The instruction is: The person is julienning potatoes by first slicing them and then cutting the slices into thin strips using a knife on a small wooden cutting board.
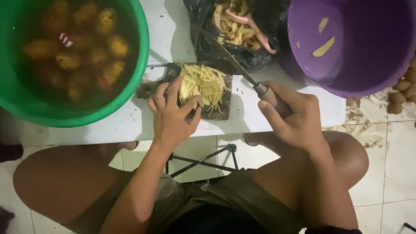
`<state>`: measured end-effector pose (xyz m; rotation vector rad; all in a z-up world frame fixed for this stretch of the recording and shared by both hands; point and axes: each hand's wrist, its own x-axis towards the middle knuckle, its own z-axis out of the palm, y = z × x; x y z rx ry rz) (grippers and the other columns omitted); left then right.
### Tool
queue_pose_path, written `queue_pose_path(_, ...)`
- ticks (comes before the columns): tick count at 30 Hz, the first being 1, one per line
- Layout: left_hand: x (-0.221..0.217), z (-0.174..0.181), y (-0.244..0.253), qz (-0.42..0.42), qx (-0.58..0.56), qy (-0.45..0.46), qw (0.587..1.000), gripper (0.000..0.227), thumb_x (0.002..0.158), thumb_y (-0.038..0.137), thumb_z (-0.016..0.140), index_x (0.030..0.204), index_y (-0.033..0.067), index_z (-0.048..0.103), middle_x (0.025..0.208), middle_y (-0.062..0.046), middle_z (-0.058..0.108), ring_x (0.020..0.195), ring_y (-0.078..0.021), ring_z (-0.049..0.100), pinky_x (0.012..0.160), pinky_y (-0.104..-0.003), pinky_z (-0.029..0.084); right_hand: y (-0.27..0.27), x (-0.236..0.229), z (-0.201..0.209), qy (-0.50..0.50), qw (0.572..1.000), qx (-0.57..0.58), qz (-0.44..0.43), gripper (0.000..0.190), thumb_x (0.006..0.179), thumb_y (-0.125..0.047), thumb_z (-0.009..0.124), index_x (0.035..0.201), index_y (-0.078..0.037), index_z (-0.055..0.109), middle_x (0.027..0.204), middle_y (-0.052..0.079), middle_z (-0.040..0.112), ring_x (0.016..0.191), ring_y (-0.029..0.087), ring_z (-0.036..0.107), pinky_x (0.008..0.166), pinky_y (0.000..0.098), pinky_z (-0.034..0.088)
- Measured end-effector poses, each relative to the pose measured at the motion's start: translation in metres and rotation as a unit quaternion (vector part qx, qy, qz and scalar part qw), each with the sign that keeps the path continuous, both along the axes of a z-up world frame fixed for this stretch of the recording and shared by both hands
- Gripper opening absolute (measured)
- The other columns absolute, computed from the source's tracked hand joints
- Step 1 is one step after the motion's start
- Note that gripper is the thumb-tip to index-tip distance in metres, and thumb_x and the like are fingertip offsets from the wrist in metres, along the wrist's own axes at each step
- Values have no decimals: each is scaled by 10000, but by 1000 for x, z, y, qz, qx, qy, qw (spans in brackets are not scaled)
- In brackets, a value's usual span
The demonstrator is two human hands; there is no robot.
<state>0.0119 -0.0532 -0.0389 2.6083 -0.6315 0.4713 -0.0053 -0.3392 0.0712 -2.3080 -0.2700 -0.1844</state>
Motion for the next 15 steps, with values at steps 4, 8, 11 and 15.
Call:
queue_pose_path(4, 1, -3, -1, -7, 2, -32, 999, 27, 871, 277, 781, 867, 251, 776, 1470, -92, 507, 1334, -359, 332, 935, -525, 261, 3, 0, 4, 5, 1000, 7, -3, 320, 924, -165, 717, 1157, 53, 753, 491, 199, 553, 336, 237, 473, 359, 341, 327)
queue_pose_path(8, 0, 2, -7, -29, 13, -62, 998, 64, 876, 222, 800, 860, 248, 743, 1446, -63, 536, 1315, -345, 371, 932, -512, 278, 5, 1, 6, 4, 1000, 4, -1, 325, 918, -170, 716, 1151, 54, 751, 482, 194, 545, 332, 235, 470, 354, 343, 323)
queue_pose_path(11, 0, -3, -11, -30, 0, -84, 996, 145, 880, 162, 801, 780, 227, 718, 1420, -49, 564, 1304, -345, 391, 921, -510, 285, 5, 1, 5, -5, 1000, 6, 3, 326, 926, -189, 715, 1140, 54, 753, 473, 186, 540, 324, 223, 455, 344, 335, 312)
queue_pose_path(15, 1, -7, -11, -16, -43, -91, 995, 135, 889, 151, 775, 823, 229, 687, 1390, -29, 576, 1276, -329, 424, 917, -488, 278, 5, -1, 4, -3, 1000, 10, -3, 330, 932, -209, 716, 1147, 39, 754, 467, 167, 534, 333, 207, 455, 353, 325, 322)
